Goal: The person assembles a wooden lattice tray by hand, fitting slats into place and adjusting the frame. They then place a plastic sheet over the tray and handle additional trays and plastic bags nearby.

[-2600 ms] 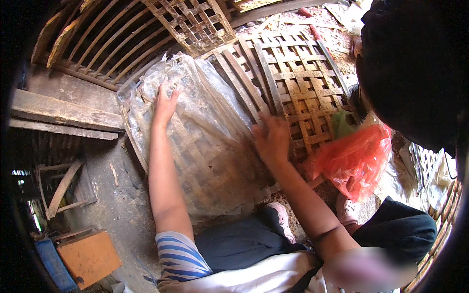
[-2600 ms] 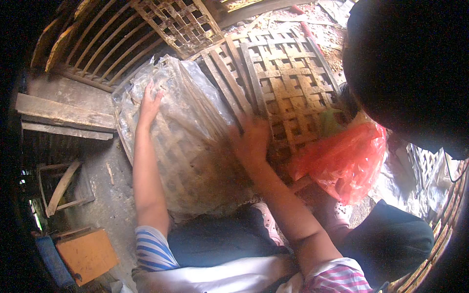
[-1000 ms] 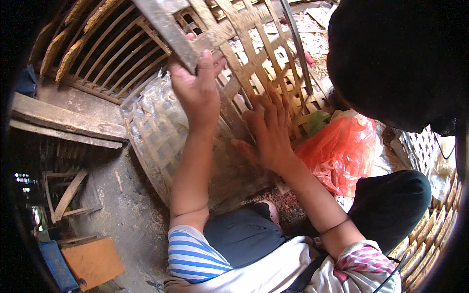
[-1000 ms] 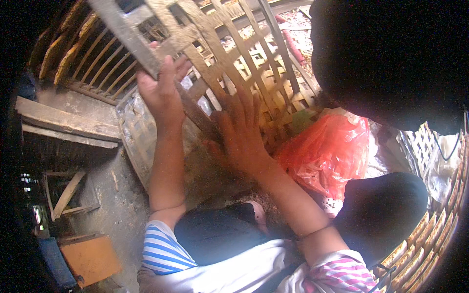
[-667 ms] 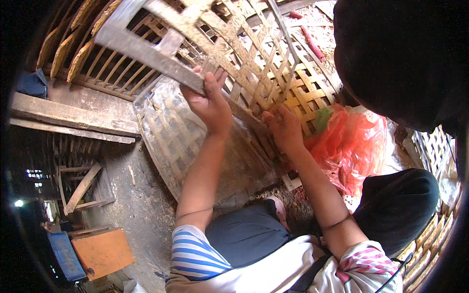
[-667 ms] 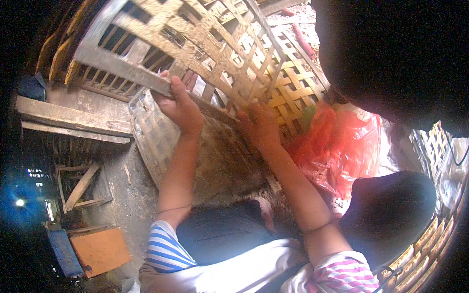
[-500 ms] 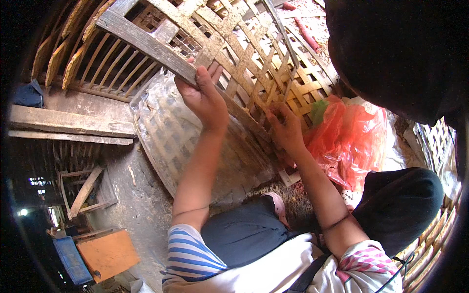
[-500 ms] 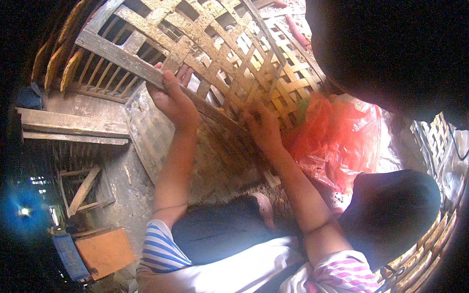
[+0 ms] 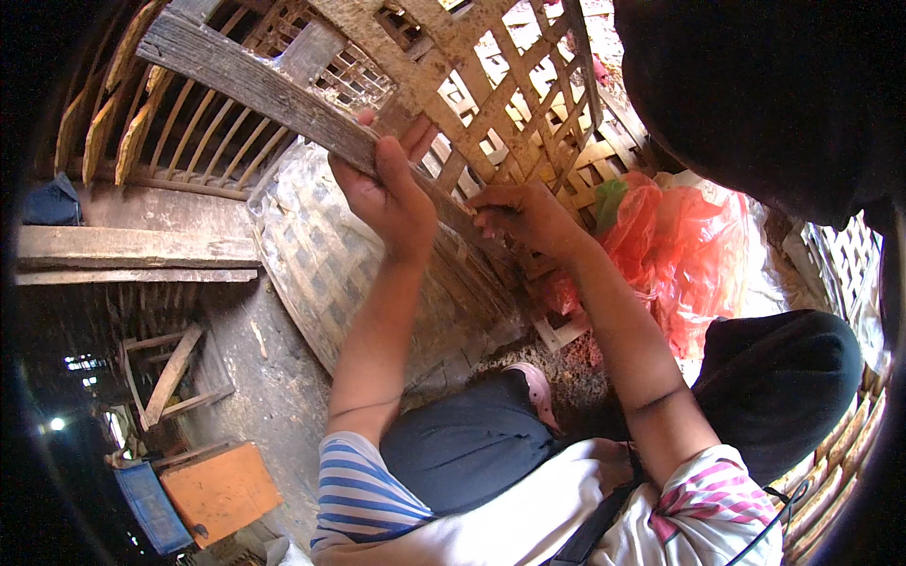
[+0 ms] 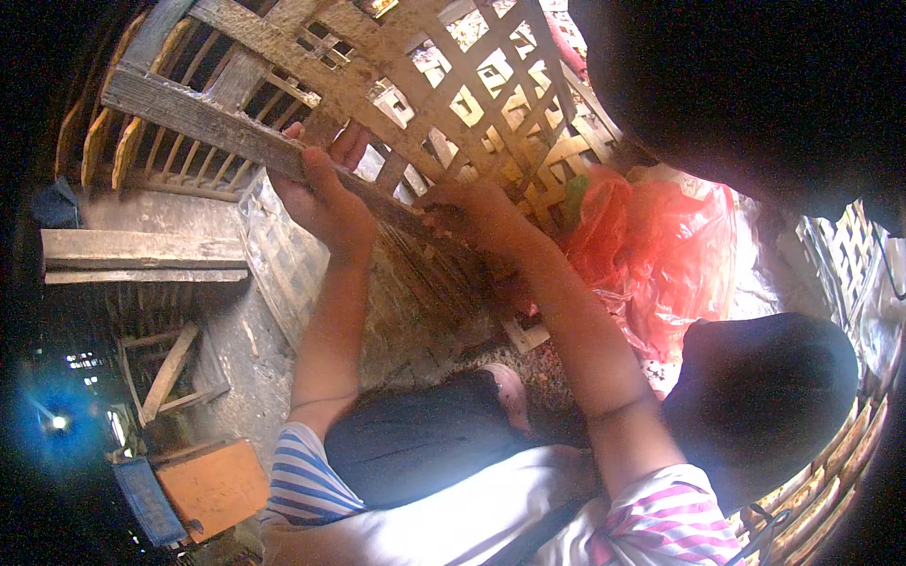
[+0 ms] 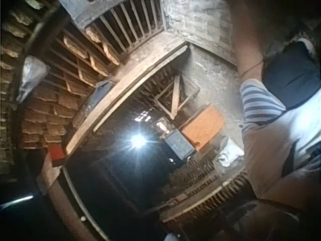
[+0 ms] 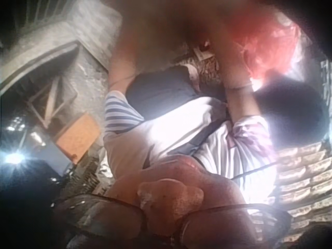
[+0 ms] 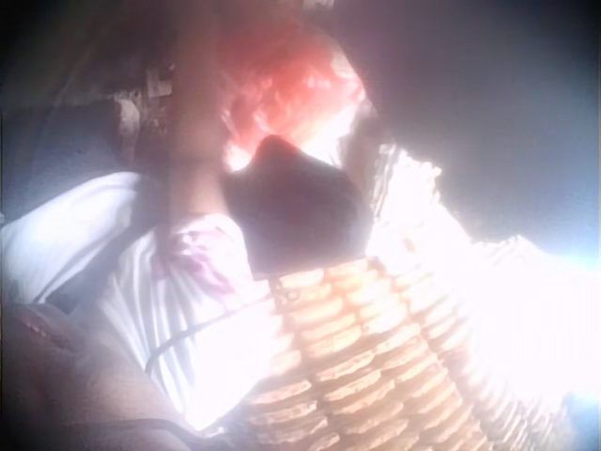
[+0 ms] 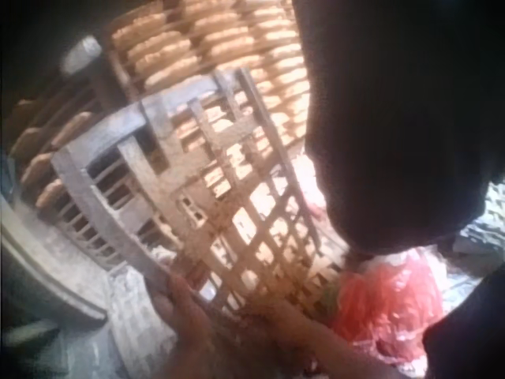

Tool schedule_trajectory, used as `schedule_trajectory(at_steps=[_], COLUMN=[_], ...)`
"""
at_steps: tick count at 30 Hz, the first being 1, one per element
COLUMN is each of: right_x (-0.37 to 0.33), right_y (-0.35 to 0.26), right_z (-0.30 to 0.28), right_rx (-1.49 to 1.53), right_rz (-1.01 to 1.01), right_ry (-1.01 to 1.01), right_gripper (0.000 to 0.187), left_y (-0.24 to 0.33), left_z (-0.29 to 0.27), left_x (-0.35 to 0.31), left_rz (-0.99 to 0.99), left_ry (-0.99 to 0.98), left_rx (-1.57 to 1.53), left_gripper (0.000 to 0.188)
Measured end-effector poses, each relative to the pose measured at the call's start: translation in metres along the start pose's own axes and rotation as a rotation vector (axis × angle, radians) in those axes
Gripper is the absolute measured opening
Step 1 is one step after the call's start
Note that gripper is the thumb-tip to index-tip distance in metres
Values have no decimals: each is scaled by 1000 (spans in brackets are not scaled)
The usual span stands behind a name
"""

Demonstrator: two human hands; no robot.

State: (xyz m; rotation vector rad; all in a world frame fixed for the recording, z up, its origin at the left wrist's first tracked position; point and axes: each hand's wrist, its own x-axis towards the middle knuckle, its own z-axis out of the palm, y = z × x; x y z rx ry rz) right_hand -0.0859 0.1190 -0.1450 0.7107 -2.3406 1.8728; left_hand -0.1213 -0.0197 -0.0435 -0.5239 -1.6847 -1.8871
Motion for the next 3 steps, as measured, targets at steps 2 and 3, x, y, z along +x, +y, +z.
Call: schedule_trajectory(at_steps=[2, 3], right_x=[-1, -4], right_y=[3, 5], right_z=[0, 1], right_rx=[91, 123], right_rz=[42, 55], right_ry=[-6, -1], right_gripper=[29, 28], left_y=[1, 3], left_z=[2, 4], left_x=[-3, -6], left_rz=[-3, -5], left_ry=[-18, -27], left_rx=[-24, -37], left_gripper=[57, 58])
